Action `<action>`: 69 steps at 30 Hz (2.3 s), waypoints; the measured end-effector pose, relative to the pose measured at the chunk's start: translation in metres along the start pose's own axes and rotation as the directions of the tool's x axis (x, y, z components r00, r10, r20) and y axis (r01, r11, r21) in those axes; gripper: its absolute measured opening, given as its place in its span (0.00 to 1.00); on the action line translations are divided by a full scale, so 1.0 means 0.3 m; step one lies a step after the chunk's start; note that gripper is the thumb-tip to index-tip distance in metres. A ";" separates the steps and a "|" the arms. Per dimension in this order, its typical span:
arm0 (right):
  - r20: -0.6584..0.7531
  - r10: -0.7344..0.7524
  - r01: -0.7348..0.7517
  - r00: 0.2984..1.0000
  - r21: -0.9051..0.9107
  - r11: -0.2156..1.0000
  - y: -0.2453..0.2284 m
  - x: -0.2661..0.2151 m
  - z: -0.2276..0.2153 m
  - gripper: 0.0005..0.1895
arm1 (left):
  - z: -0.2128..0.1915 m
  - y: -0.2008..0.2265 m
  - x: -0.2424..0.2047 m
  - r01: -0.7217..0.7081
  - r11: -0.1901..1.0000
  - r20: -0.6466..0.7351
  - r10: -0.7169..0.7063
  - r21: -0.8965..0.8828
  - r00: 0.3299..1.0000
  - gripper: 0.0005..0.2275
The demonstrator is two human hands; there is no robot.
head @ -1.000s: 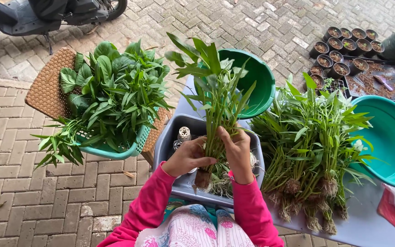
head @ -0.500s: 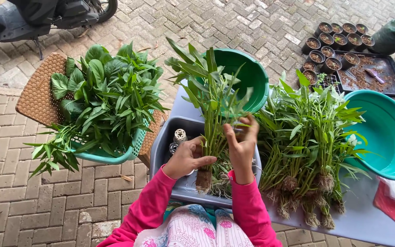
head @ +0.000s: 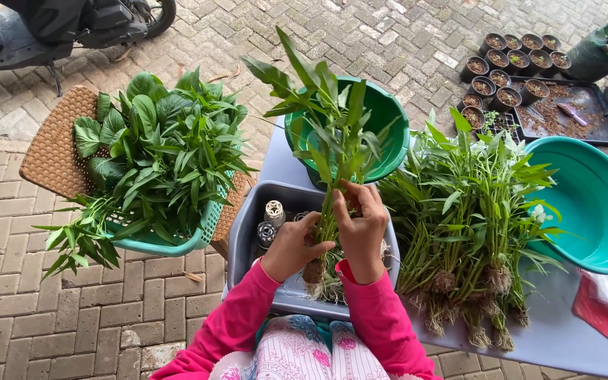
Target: The person is preparing water spinach plants for a hydroponic system by inserting the roots into plastic net pots.
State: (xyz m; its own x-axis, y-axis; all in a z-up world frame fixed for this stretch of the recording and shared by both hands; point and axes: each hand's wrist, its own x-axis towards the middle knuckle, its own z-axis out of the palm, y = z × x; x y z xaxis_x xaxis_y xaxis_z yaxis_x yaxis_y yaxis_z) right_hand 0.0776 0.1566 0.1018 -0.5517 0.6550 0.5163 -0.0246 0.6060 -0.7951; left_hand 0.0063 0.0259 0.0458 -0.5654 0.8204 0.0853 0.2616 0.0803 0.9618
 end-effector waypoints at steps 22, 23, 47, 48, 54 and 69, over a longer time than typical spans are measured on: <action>0.121 -0.297 0.313 0.947 -0.143 0.939 0.042 0.033 -0.080 0.08 | 0.012 -0.011 0.000 -0.031 0.945 -0.081 0.060 0.325 0.995 0.20; 0.149 -0.274 0.296 0.950 -0.158 0.942 0.035 0.036 -0.083 0.08 | 0.010 -0.007 0.000 -0.032 0.944 -0.083 0.062 0.327 0.995 0.20; 0.358 -0.321 0.431 0.877 -0.288 0.856 0.219 0.112 -0.212 0.15 | 0.080 0.028 0.000 -0.090 0.909 -0.091 0.138 0.406 0.986 0.17; 0.372 -0.266 0.385 0.889 -0.295 0.875 0.249 0.123 -0.220 0.12 | 0.077 0.014 -0.004 -0.108 0.906 -0.112 0.167 0.409 0.980 0.17; 0.610 -0.082 0.237 0.788 -0.177 0.955 0.271 0.041 -0.327 0.07 | -0.013 -0.010 -0.095 -0.047 0.999 -0.186 0.050 0.022 0.981 0.15; 0.701 -0.062 -0.046 0.710 0.133 0.990 0.213 -0.160 -0.236 0.17 | 0.032 -0.051 -0.163 -0.128 0.877 -0.068 0.108 -0.464 0.992 0.16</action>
State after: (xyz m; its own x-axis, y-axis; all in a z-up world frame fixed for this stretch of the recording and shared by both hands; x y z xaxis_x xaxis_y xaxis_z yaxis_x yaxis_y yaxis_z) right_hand 0.1615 0.1959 0.0487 -0.9750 0.1110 0.1925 -0.1104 0.5098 -0.8532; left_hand 0.0375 -0.0100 0.0244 -0.5858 0.7837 0.2064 -0.0612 -0.2968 0.9530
